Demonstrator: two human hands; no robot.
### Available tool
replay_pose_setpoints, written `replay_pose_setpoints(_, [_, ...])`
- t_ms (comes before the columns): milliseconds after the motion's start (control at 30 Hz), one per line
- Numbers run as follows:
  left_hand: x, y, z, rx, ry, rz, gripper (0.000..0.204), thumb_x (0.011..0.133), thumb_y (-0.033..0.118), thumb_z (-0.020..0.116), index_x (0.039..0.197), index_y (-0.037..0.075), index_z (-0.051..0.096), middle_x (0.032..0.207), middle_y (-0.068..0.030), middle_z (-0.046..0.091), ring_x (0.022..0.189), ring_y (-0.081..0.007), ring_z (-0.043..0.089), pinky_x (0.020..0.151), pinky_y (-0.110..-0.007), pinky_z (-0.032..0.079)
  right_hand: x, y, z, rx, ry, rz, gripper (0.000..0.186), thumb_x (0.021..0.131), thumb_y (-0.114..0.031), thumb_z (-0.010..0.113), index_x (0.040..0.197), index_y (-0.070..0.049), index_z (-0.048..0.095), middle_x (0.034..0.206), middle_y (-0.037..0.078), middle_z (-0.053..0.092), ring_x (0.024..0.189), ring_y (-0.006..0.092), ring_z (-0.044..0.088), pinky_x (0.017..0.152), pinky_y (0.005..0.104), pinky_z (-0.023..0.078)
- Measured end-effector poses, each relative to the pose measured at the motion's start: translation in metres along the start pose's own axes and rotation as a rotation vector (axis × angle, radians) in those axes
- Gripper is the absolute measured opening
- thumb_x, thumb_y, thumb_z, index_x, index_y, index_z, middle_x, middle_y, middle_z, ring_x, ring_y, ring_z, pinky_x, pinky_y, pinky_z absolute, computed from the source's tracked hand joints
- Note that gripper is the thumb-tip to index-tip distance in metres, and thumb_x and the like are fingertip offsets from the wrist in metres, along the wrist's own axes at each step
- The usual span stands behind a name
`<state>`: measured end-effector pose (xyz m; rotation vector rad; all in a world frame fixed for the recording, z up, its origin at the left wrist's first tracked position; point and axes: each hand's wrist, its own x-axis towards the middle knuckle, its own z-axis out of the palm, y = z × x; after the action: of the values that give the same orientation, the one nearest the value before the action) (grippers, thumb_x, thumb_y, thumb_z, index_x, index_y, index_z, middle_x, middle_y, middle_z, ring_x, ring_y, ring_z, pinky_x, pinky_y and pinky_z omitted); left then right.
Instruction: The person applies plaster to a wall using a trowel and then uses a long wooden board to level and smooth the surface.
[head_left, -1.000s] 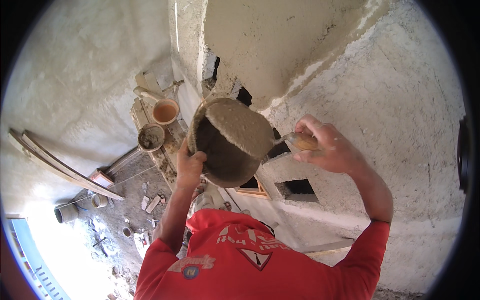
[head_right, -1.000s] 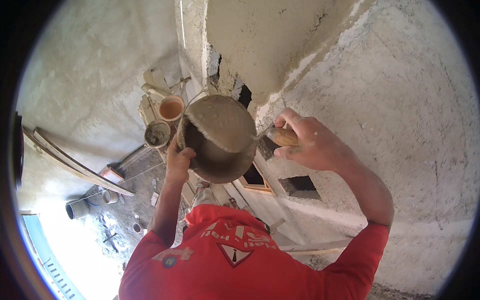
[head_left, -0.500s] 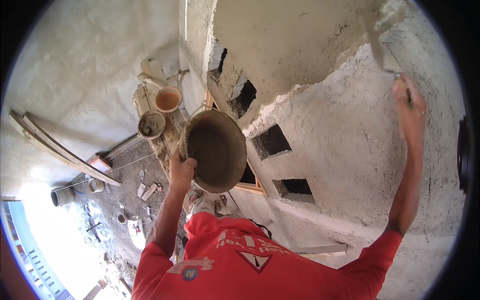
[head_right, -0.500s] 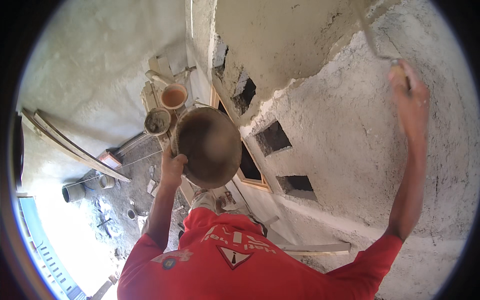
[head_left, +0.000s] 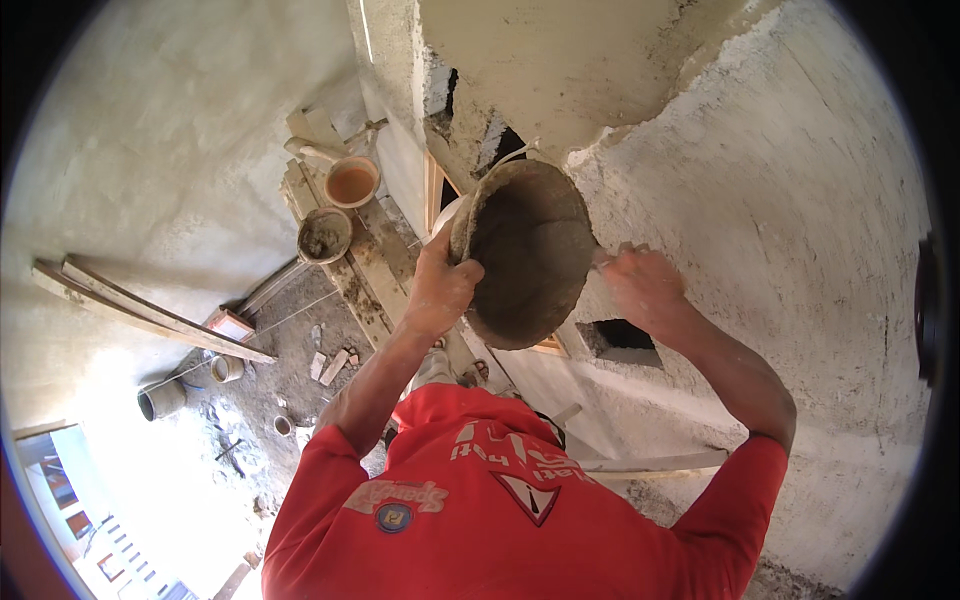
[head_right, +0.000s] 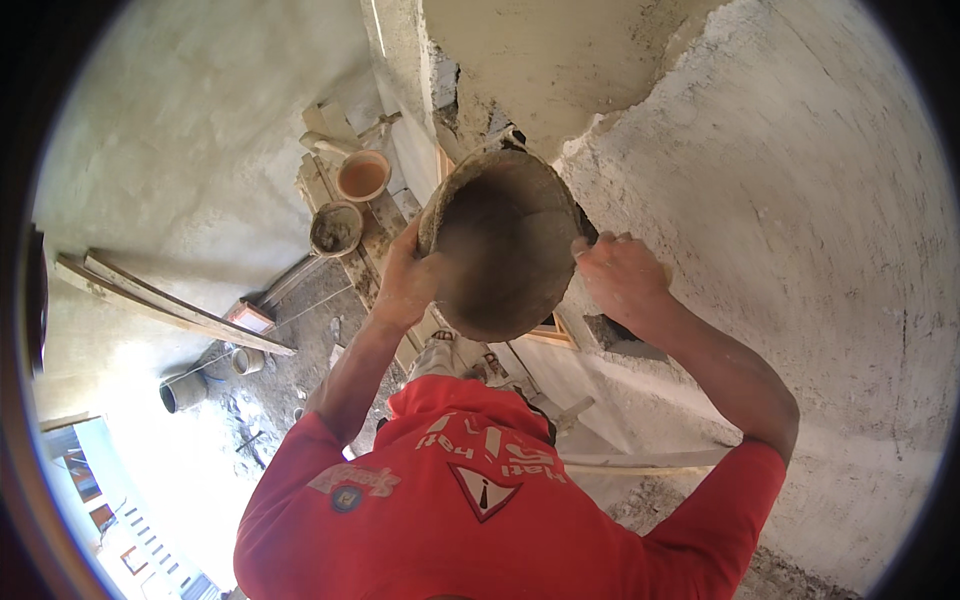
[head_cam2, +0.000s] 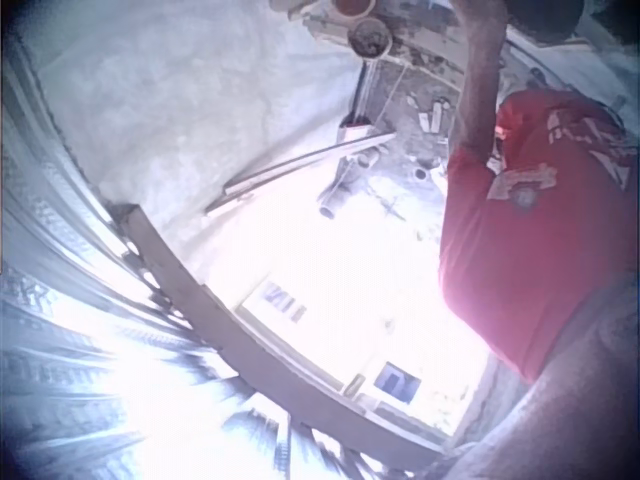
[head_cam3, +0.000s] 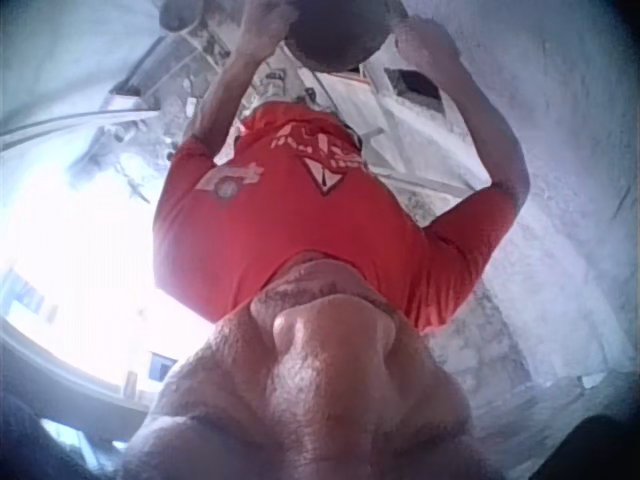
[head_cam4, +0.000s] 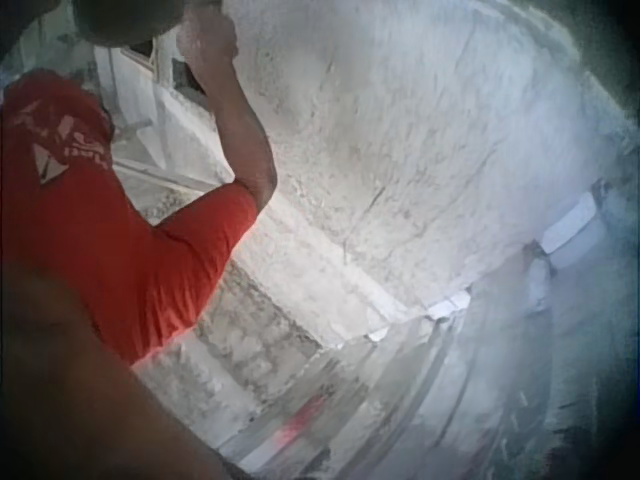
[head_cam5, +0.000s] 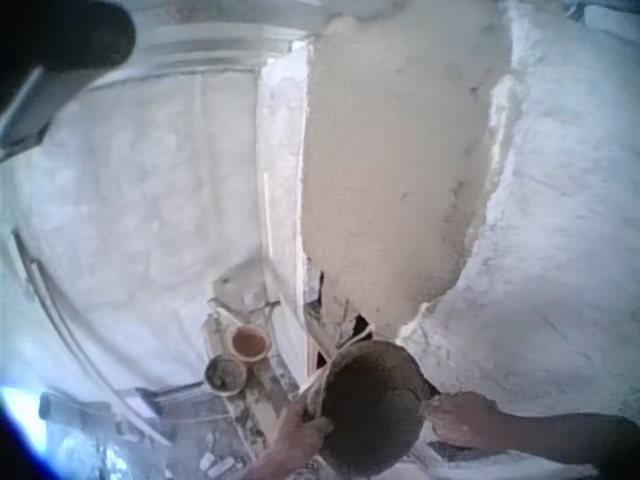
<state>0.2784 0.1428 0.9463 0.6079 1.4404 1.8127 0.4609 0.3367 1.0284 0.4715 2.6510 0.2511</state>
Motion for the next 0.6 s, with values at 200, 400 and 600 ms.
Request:
replay_pose_setpoints(200, [0.009, 0.005, 0.011, -0.071, -0.039, -0.046, 0.064, 0.073, -0.008, 0.050, 0.137, 0.000, 0.048, 0.108, -0.0052, 0.063, 0.096, -0.0129, 0.058, 0.086, -0.026, 0.046, -0.002, -0.016, 0.044, 0.560, 0.082, -0.091, 0.035, 0.082, -0.024, 0.068, 0.112, -0.007, 0.063, 0.085, 0.020, 0.068, 0.081, 0.0370, 0.068, 0.075, 0.0459, 0.055])
replay_pose_setpoints(400, [0.012, 0.008, 0.001, -0.038, -0.014, -0.113, 0.061, 0.075, -0.008, 0.051, 0.135, 0.000, 0.050, 0.109, -0.0044, 0.064, 0.092, -0.0108, 0.060, 0.080, -0.024, 0.049, -0.016, -0.006, 0.064, 0.666, 0.306, -0.043, 0.038, 0.081, -0.025, 0.069, 0.114, -0.008, 0.061, 0.088, 0.019, 0.069, 0.085, 0.0369, 0.067, 0.076, 0.0440, 0.054])
replay_pose_setpoints(600, [0.013, 0.009, -0.001, -0.128, 0.066, -0.002, 0.061, 0.068, -0.007, 0.049, 0.129, -0.003, 0.054, 0.103, -0.0050, 0.064, 0.090, -0.0139, 0.059, 0.081, -0.024, 0.047, -0.017, 0.017, 0.010, 0.707, 0.351, -0.037, 0.040, 0.079, -0.018, 0.071, 0.115, -0.005, 0.059, 0.095, 0.019, 0.069, 0.088, 0.0379, 0.066, 0.078, 0.0434, 0.054])
